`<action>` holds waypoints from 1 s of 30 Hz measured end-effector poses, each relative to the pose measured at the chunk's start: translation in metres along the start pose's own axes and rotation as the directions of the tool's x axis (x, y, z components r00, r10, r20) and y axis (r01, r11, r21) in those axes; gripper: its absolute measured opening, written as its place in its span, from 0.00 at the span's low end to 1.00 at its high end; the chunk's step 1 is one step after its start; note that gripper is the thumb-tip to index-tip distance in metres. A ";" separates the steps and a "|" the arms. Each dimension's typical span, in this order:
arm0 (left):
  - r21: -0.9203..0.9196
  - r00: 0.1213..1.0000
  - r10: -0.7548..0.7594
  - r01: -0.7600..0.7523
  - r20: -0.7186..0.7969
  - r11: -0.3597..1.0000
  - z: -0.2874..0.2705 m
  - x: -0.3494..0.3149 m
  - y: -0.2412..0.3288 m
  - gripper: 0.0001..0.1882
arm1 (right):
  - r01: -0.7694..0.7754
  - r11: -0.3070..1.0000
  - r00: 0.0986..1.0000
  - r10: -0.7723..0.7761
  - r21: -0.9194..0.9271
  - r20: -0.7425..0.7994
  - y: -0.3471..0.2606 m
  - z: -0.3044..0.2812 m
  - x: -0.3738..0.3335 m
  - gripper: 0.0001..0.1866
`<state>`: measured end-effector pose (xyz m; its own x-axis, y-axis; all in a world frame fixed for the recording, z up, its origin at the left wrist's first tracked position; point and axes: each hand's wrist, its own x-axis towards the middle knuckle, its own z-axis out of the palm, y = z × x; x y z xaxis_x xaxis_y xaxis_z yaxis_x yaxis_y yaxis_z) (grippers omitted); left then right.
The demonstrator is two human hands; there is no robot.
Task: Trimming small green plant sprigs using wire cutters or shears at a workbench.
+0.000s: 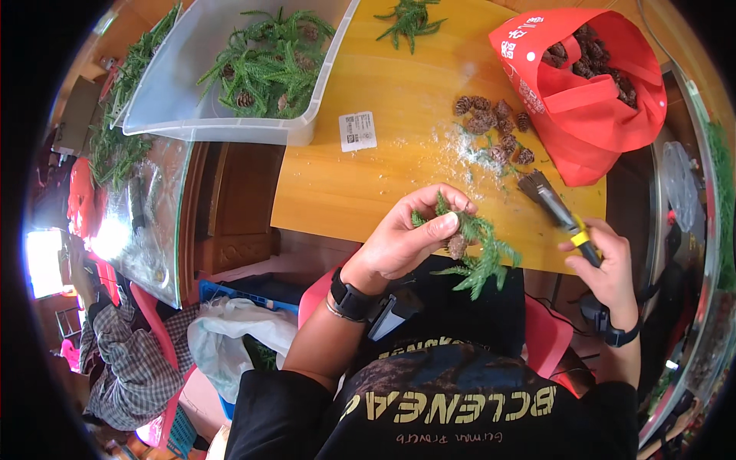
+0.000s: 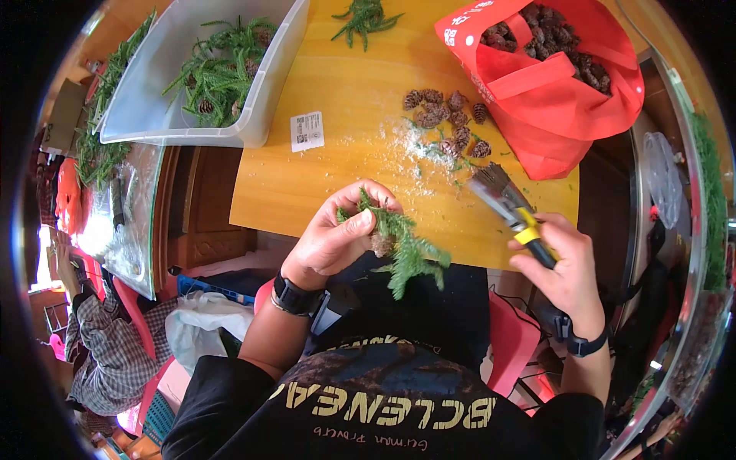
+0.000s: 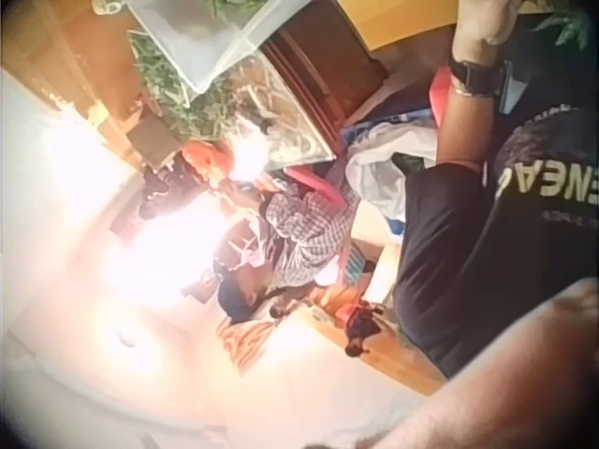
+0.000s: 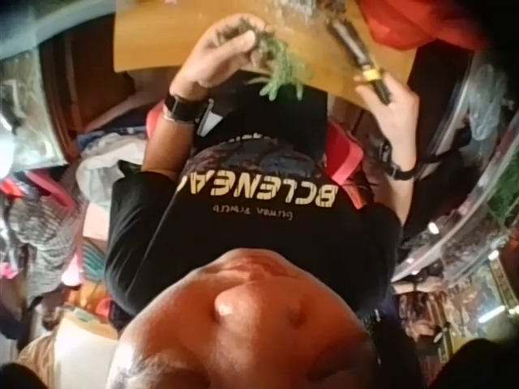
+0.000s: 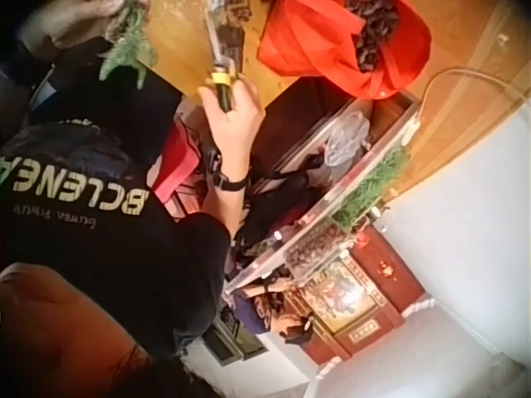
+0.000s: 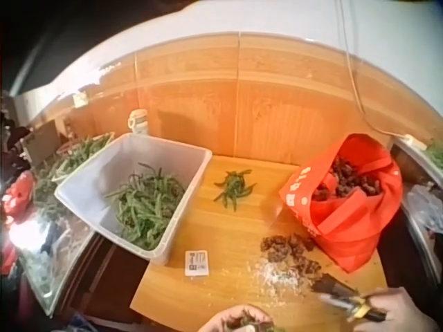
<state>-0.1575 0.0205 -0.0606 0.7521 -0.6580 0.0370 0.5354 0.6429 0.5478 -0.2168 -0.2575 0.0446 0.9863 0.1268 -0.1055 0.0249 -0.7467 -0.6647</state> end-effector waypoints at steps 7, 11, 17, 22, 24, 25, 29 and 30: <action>0.110 0.995 0.054 -0.044 -0.086 0.993 0.006 0.003 -0.001 0.16 | -0.266 0.933 0.931 0.184 -0.241 -0.314 0.065 -0.021 -0.032 0.10; 0.388 0.985 0.093 -0.029 -0.146 0.921 0.015 0.006 0.005 0.16 | -0.286 0.915 0.932 0.196 -0.285 -0.305 0.094 -0.020 -0.035 0.12; 0.869 0.912 0.410 -0.178 -0.031 0.461 0.049 0.003 0.035 0.13 | -0.121 0.942 0.968 0.043 -0.314 -0.246 0.110 -0.007 -0.027 0.15; 0.999 0.720 0.692 -0.009 0.040 -0.049 0.092 -0.005 0.110 0.15 | -0.091 0.933 0.975 0.013 -0.348 -0.221 0.115 -0.004 -0.015 0.18; 0.990 0.589 0.803 0.035 0.090 -0.137 0.086 -0.007 0.141 0.12 | -0.094 0.938 0.992 0.061 -0.334 -0.110 0.119 -0.003 -0.010 0.18; 0.988 0.573 0.813 0.040 0.101 -0.151 0.093 -0.004 0.159 0.12 | -0.100 0.938 0.991 0.065 -0.331 -0.114 0.119 -0.004 -0.008 0.18; 0.994 0.612 0.790 0.053 0.041 -0.093 0.067 0.005 0.233 0.14 | -0.052 0.952 0.992 0.014 -0.301 -0.128 0.120 -0.001 -0.006 0.19; 1.000 0.602 0.798 0.019 -0.012 0.001 0.064 0.008 0.246 0.15 | -0.007 0.952 0.987 -0.042 -0.305 -0.153 0.121 -0.001 -0.004 0.19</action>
<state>-0.0445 0.1478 0.1279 0.8851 0.1215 0.4493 -0.3694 -0.4039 0.8369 -0.2179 -0.3492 -0.0350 0.9977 0.0567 0.0373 0.0670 -0.9111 -0.4068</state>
